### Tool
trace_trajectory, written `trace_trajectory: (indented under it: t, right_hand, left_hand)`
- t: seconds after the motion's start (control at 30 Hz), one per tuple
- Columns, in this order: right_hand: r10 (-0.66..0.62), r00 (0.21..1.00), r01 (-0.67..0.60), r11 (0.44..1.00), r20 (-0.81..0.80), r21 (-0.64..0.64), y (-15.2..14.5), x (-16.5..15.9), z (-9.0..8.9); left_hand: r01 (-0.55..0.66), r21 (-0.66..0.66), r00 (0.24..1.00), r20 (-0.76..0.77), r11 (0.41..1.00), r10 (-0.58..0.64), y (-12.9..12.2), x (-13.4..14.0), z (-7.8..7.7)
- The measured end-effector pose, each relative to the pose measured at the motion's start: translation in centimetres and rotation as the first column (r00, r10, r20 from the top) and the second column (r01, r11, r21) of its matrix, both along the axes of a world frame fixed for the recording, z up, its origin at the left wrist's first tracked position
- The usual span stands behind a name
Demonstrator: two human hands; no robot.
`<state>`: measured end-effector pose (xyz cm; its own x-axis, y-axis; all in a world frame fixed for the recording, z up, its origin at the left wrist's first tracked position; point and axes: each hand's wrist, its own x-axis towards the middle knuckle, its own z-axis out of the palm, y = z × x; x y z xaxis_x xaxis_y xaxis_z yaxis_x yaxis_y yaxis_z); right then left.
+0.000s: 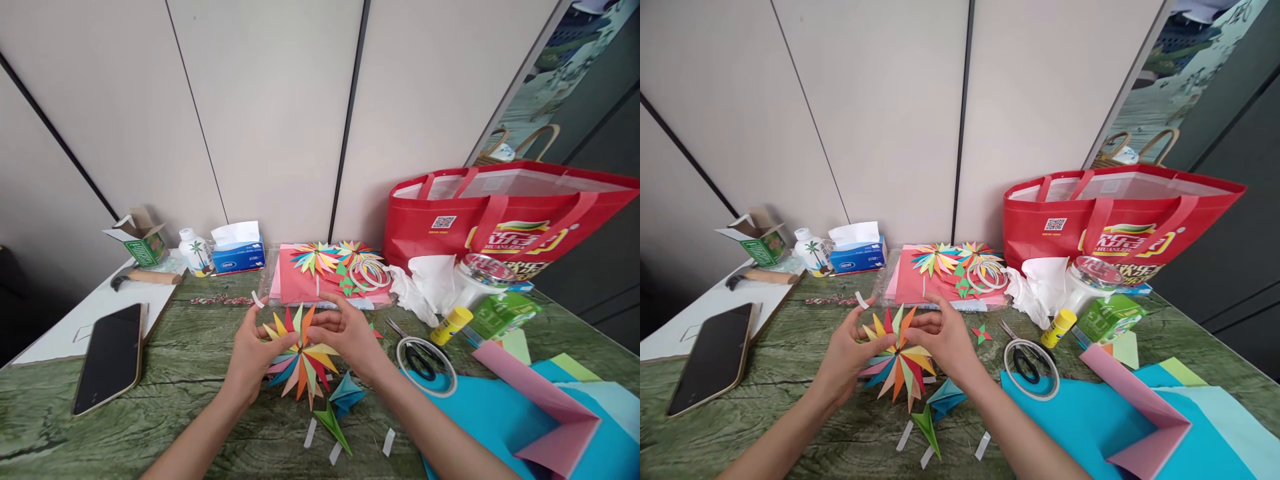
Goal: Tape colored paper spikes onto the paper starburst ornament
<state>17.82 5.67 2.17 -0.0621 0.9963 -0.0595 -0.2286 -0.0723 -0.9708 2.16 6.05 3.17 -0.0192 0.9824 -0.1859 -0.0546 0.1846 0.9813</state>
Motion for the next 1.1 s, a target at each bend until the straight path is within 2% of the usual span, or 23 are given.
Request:
trace_trajectory:
  t: [0.27,1.1]
  right_hand:
    - [-0.045,0.999,0.045,0.999,0.001,-0.012,-0.36,-0.47,-0.2]
    - [-0.053,0.994,0.053,0.999,0.096,0.005,-0.36,-0.87,-0.52]
  left_hand:
    - [0.037,0.031,0.999,0.016,0.999,-0.038,0.03,-0.18,-0.53]
    - [-0.025,-0.01,0.999,0.039,1.0,0.025,-0.14,0.17,-0.35]
